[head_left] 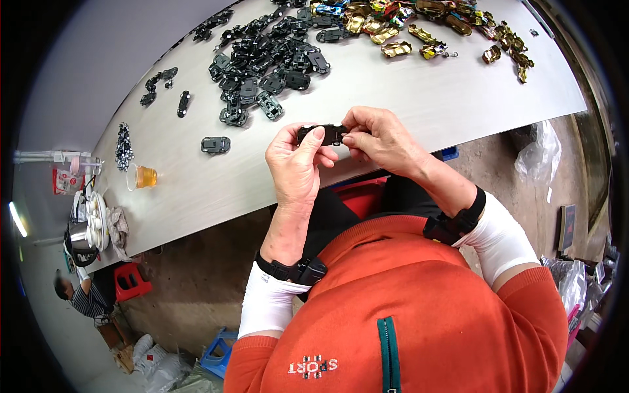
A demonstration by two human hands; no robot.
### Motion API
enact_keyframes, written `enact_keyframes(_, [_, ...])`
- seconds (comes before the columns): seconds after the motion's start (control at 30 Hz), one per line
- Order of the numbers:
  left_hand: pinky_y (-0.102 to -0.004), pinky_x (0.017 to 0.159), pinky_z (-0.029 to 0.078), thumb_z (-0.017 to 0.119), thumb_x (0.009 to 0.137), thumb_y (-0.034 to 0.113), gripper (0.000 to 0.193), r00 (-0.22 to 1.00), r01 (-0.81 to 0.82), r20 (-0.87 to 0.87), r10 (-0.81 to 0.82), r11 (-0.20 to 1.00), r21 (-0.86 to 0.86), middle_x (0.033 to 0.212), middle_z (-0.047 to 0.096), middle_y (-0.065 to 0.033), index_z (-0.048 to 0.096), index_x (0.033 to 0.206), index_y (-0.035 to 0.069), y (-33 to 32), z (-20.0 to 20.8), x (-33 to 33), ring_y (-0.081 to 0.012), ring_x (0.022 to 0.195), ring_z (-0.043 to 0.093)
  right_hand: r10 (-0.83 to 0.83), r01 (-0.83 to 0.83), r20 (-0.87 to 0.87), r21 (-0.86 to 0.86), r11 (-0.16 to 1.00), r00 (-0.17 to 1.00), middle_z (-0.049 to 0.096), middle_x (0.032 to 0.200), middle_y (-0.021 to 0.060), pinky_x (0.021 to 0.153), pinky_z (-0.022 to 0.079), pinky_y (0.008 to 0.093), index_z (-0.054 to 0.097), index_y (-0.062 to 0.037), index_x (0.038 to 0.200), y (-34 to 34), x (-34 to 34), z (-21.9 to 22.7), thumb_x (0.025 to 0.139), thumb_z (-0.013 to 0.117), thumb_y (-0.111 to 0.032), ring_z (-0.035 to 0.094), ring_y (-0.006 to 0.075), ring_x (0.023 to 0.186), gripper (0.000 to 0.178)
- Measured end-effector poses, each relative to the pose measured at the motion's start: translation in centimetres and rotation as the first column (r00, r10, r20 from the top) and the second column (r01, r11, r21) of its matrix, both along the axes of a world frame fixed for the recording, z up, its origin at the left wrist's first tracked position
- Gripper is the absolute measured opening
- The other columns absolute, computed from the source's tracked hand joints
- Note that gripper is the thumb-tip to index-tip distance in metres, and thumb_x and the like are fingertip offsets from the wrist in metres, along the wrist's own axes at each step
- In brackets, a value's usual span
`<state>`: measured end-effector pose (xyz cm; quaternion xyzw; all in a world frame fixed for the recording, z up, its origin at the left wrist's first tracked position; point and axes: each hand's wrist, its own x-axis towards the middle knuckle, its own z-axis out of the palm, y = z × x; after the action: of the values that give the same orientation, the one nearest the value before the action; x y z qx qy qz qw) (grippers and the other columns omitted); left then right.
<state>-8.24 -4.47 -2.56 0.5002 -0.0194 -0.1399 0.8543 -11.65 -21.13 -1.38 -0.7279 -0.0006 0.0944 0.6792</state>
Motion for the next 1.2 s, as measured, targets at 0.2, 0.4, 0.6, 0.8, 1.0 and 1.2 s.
enact_keyframes(0.2, [-0.0212,0.04,0.046,0.064,0.083,0.001,0.011,0.999,-0.038,-0.026,0.039,0.999,0.033,0.074,0.062,-0.0126,0.055,0.088,-0.005,0.1,-0.5,0.7,-0.0153,0.049,0.059,0.037,-0.02,-0.095,0.169,0.985,0.995,0.058,0.07,0.002,0.046,0.04,0.019,0.056,0.0003,0.103,-0.4,0.0,-0.6,0.088,0.054,-0.008,0.05,0.0046,0.053,0.017])
enact_keyframes(0.4, [-0.0209,0.04,0.045,0.064,0.083,0.001,0.01,0.997,-0.025,-0.065,0.029,0.997,0.074,0.073,0.063,-0.0116,0.057,0.087,-0.005,0.5,-0.8,0.8,-0.0145,0.048,0.058,0.107,-0.044,-0.235,0.261,0.964,0.966,0.057,0.069,0.0012,0.046,0.038,0.0172,0.052,-0.0007,0.107,-0.2,-0.2,0.5,0.089,0.055,-0.01,0.049,0.0045,0.053,0.02])
enact_keyframes(0.6, [-0.0196,0.041,0.04,0.066,0.082,0.0,0.009,0.996,-0.074,-0.043,0.075,0.997,0.015,0.074,0.062,-0.0074,0.059,0.088,-0.002,-0.8,-0.6,0.4,-0.0111,0.05,0.056,0.031,0.052,-0.234,0.338,0.94,0.972,0.059,0.069,0.0022,0.044,0.038,0.0174,0.052,-0.0035,0.095,0.3,0.4,-0.9,0.09,0.054,-0.01,0.05,0.0047,0.052,0.009])
enact_keyframes(0.8, [-0.0253,0.073,0.048,0.061,0.089,0.011,0.021,0.995,-0.053,0.073,0.066,0.983,-0.177,0.094,0.059,-0.0055,0.057,0.106,0.001,-1.7,-0.8,-0.1,-0.0116,0.08,0.057,0.154,-0.107,-0.218,0.214,0.971,0.964,0.059,0.068,0.0019,0.046,0.041,0.0178,0.055,-0.0034,0.093,-0.1,0.1,0.7,0.09,0.055,-0.011,0.052,0.0053,0.052,0.008])
enact_keyframes(1.0, [-0.0188,0.058,0.044,0.058,0.09,0.012,0.026,0.933,0.302,0.121,-0.339,0.92,0.25,0.088,0.062,-0.0079,0.057,0.113,0.0,2.2,0.6,0.6,-0.0079,0.07,0.054,0.142,-0.145,0.033,0.107,0.984,0.989,0.059,0.071,0.0006,0.053,0.045,0.0208,0.064,-0.0012,0.09,-3.5,0.0,2.3,0.09,0.057,-0.011,0.052,0.0054,0.06,0.012])
enact_keyframes(1.2, [-0.0163,0.059,0.042,0.056,0.089,0.006,0.02,0.873,0.435,0.042,-0.485,0.816,0.379,0.083,0.065,-0.0041,0.061,0.108,0.001,2.2,0.8,-0.2,-0.0043,0.067,0.051,0.159,-0.142,-0.114,0.148,0.979,0.981,0.062,0.073,0.0038,0.049,0.045,0.0183,0.064,0.0038,0.096,-2.2,-0.4,3.4,0.084,0.062,-0.005,0.056,0.0066,0.056,0.015])
